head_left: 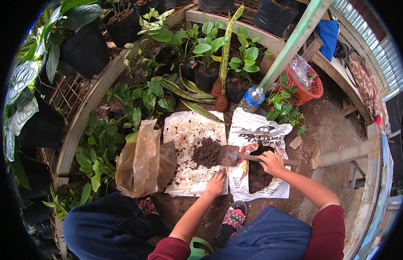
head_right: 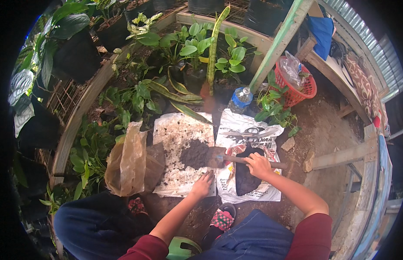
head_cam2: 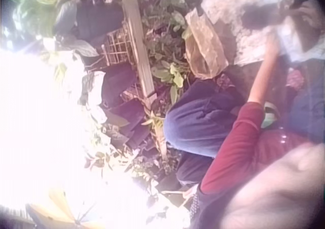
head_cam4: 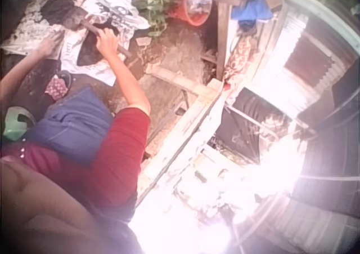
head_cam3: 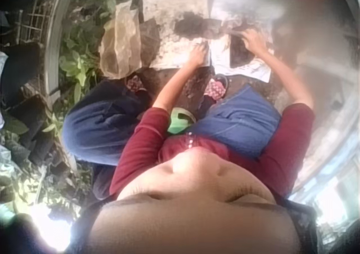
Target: The person scoops dark soil from a white sack onto a white sack spread on the floor using a small hoe. They repeatedly break up clumps and mix the soil with the hoe and by hand. A plastic water bottle is briefly handled but not used to water the soil.
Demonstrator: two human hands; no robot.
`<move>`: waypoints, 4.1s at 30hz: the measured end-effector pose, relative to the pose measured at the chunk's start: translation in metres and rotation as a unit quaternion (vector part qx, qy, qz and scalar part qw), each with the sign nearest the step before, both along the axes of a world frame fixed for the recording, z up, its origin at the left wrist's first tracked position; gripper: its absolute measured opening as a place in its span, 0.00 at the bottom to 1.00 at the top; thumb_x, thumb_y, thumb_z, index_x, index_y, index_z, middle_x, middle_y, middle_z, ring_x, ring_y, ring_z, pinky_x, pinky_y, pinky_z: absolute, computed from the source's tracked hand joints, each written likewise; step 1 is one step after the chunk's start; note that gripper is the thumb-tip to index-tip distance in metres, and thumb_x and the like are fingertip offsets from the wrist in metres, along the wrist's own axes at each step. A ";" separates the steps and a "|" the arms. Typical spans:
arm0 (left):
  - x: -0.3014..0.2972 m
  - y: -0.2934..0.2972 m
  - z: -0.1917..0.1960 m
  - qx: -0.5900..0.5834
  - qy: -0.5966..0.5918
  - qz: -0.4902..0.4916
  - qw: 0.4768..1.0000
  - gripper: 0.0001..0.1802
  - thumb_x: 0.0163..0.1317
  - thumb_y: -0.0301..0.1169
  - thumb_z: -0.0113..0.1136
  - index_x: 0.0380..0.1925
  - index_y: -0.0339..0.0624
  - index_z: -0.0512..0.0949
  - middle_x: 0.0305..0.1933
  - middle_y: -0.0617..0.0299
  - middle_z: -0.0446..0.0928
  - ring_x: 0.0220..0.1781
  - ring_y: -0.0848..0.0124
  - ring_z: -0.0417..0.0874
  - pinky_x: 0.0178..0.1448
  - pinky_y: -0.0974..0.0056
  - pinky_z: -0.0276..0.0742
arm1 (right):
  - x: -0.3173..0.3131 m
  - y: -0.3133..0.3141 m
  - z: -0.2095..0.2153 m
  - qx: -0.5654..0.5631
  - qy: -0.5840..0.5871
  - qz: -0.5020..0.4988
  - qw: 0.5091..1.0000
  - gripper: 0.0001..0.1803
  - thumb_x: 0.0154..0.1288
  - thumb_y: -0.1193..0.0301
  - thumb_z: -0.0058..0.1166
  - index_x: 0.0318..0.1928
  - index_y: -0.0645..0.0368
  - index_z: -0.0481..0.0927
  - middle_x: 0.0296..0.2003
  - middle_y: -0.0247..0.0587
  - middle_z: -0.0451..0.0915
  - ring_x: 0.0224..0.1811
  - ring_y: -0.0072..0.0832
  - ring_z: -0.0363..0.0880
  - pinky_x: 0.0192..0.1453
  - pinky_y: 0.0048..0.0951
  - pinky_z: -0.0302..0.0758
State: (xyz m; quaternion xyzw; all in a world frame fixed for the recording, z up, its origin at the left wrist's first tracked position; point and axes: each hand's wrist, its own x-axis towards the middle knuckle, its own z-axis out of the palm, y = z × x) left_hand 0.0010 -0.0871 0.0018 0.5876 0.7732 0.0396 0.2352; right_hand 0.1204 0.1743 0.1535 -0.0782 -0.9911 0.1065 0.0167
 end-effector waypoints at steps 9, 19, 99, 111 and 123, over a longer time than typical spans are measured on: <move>-0.001 0.002 0.000 -0.016 0.028 -0.027 0.999 0.36 0.57 0.32 0.45 0.69 0.39 0.55 0.75 0.55 0.48 0.76 0.60 0.49 0.76 0.62 0.49 | -0.016 -0.018 0.014 0.008 -0.013 -0.011 1.000 0.15 0.50 0.73 0.60 0.41 0.54 0.80 0.32 0.38 0.73 0.39 0.35 0.75 0.39 0.36 0.76; -0.003 -0.001 0.010 -0.040 0.006 -0.015 0.999 0.34 0.56 0.33 0.48 0.66 0.39 0.61 0.74 0.51 0.49 0.76 0.59 0.47 0.76 0.62 0.47 | -0.096 -0.077 0.074 0.101 -0.163 0.032 0.981 0.11 0.52 0.75 0.55 0.39 0.62 0.80 0.34 0.49 0.80 0.41 0.40 0.81 0.39 0.38 0.80; -0.085 -0.094 0.018 0.020 -0.030 0.342 0.939 0.65 0.30 0.45 0.80 0.68 0.41 0.51 0.74 0.57 0.48 0.73 0.59 0.52 0.73 0.58 0.55 | -0.273 -0.166 0.120 -0.458 0.542 -0.287 0.644 0.16 0.63 0.75 0.54 0.19 0.61 0.65 0.16 0.24 0.61 0.21 0.13 0.57 0.24 0.22 0.55; -0.087 -0.097 0.015 0.014 -0.023 0.361 0.932 0.64 0.28 0.45 0.80 0.67 0.42 0.53 0.74 0.59 0.48 0.74 0.58 0.51 0.73 0.58 0.55 | -0.246 -0.202 0.149 -0.489 0.584 -0.257 0.595 0.13 0.62 0.79 0.53 0.20 0.63 0.72 0.15 0.28 0.70 0.16 0.13 0.63 0.20 0.19 0.57; -0.083 -0.094 0.000 0.052 -0.014 0.361 0.931 0.67 0.24 0.43 0.82 0.67 0.42 0.52 0.74 0.57 0.48 0.72 0.55 0.54 0.70 0.53 0.60 | -0.240 -0.220 0.139 -0.467 0.558 -0.303 0.616 0.11 0.62 0.80 0.53 0.21 0.62 0.72 0.16 0.27 0.68 0.19 0.14 0.65 0.23 0.19 0.60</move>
